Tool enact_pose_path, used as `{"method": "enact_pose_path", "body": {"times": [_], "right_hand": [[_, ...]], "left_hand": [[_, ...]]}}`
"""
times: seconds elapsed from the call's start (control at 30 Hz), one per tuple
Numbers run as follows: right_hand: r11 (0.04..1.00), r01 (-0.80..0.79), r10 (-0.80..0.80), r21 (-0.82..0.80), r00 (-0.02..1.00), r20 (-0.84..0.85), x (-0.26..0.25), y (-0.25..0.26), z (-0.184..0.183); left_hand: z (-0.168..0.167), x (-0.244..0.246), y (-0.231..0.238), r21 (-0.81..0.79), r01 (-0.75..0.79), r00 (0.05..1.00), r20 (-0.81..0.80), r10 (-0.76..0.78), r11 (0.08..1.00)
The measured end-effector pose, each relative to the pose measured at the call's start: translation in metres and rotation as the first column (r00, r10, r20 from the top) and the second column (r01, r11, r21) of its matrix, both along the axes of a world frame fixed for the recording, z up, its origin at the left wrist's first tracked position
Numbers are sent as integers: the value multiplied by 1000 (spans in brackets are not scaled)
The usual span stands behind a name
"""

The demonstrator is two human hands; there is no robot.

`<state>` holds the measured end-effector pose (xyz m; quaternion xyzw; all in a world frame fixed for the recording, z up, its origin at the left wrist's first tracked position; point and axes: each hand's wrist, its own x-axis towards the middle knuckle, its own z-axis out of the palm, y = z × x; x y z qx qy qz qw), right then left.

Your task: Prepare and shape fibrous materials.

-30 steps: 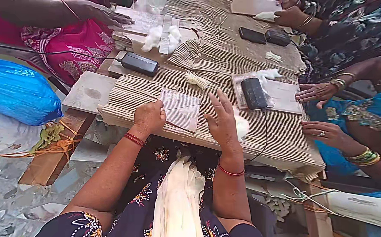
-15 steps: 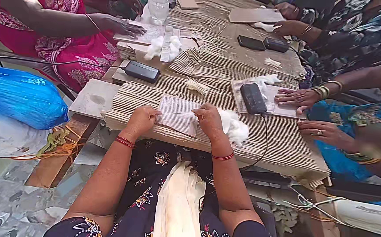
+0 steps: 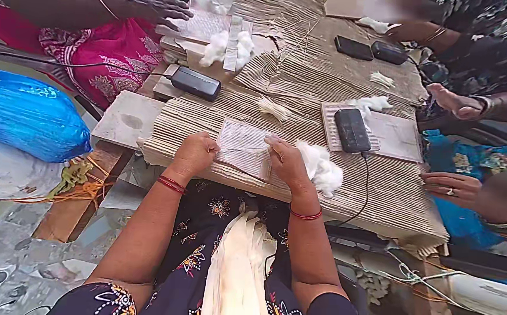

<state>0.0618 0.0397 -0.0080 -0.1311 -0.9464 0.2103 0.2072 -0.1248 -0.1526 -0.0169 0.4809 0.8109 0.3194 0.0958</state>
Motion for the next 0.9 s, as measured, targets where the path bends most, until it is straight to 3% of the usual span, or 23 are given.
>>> {"method": "enact_pose_path", "body": {"times": [0.13,0.27,0.4,0.57,0.67,0.77,0.9], "right_hand": [[995,-97,94,-3,951,293,2,-7,0],[994,-38,-16,102,876,483,-8,-16,-13],[993,1,-73,121,802,593,-13,-25,-3],[980,7,-104,199,870,481,5,-44,-9],[988,4,-84,155,854,514,20,-52,-1],[1000,6,-18,27,882,471,22,-36,17],[999,-44,37,8,909,415,-13,-1,31]], "left_hand": [[4,0,0,-46,1,1000,16,0,999],[7,-3,-1,-88,36,999,37,-33,995],[3,-4,-5,-82,62,998,25,-60,995],[11,20,-11,-75,-38,999,-40,35,996],[14,29,-14,-134,-58,996,-78,47,989],[11,27,-15,-76,-76,994,-87,69,994],[5,20,-5,-36,-168,984,-65,165,985]]}}
